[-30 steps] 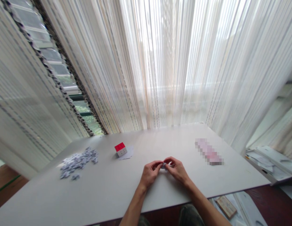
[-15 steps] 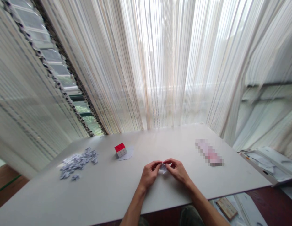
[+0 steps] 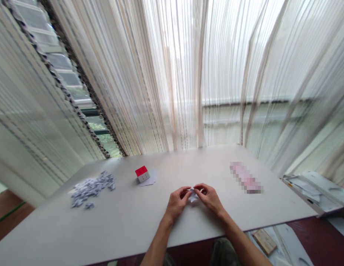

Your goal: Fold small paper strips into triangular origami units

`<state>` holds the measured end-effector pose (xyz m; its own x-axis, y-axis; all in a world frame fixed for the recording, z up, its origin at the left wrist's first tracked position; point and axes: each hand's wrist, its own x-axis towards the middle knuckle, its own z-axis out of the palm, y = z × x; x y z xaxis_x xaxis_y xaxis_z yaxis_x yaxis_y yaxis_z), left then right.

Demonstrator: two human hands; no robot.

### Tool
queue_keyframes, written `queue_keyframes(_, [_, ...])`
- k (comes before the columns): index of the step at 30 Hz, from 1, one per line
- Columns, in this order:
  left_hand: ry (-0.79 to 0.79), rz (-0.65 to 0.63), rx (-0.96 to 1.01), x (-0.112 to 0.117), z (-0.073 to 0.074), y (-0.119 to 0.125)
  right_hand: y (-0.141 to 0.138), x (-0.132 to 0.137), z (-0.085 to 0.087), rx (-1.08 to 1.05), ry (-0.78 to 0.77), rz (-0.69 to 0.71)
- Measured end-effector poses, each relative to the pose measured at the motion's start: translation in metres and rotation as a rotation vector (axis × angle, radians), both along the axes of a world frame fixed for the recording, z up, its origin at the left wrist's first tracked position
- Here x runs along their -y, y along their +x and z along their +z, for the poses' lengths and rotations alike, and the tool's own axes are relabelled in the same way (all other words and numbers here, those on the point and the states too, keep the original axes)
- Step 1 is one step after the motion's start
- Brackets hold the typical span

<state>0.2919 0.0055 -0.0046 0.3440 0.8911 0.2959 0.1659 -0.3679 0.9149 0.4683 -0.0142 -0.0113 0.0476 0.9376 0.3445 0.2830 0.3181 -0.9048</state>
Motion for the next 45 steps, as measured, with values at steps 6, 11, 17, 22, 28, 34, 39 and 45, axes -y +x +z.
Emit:
queue_keyframes(6, [0.004, 0.018, -0.031, -0.0001, -0.0001, -0.0009, 0.0013, -0.0017, -0.0017, -0.021, -0.01, -0.018])
queue_keyframes(11, [0.043, 0.024, -0.03, 0.0011, 0.0011, 0.0003, 0.0031, -0.0014, -0.0003, -0.042, -0.006, -0.034])
queue_keyframes(17, [0.057, 0.023, -0.012, 0.0019, 0.0037, 0.0008, 0.0023, 0.0006, 0.003, -0.01, -0.015, -0.006])
queue_keyframes(22, [0.058, 0.037, -0.017, 0.0011, 0.0025, 0.0012, 0.0031, 0.001, 0.0031, 0.01, -0.031, -0.003])
queue_keyframes(28, [0.039, 0.034, -0.031, 0.0018, 0.0028, 0.0018, 0.0032, 0.0005, 0.0024, 0.0, -0.02, -0.001])
queue_keyframes(34, [0.033, 0.058, -0.035, 0.0009, -0.0002, 0.0031, 0.0006, 0.0022, 0.0041, 0.011, -0.009, -0.009])
queue_keyframes(39, [0.026, 0.072, -0.041, -0.0003, 0.0004, 0.0037, -0.0005, 0.0045, 0.0053, 0.039, 0.004, -0.014])
queue_keyframes(45, [-0.011, 0.058, 0.008, -0.002, -0.0016, 0.0034, 0.0004, 0.0049, 0.0057, 0.035, 0.014, -0.008])
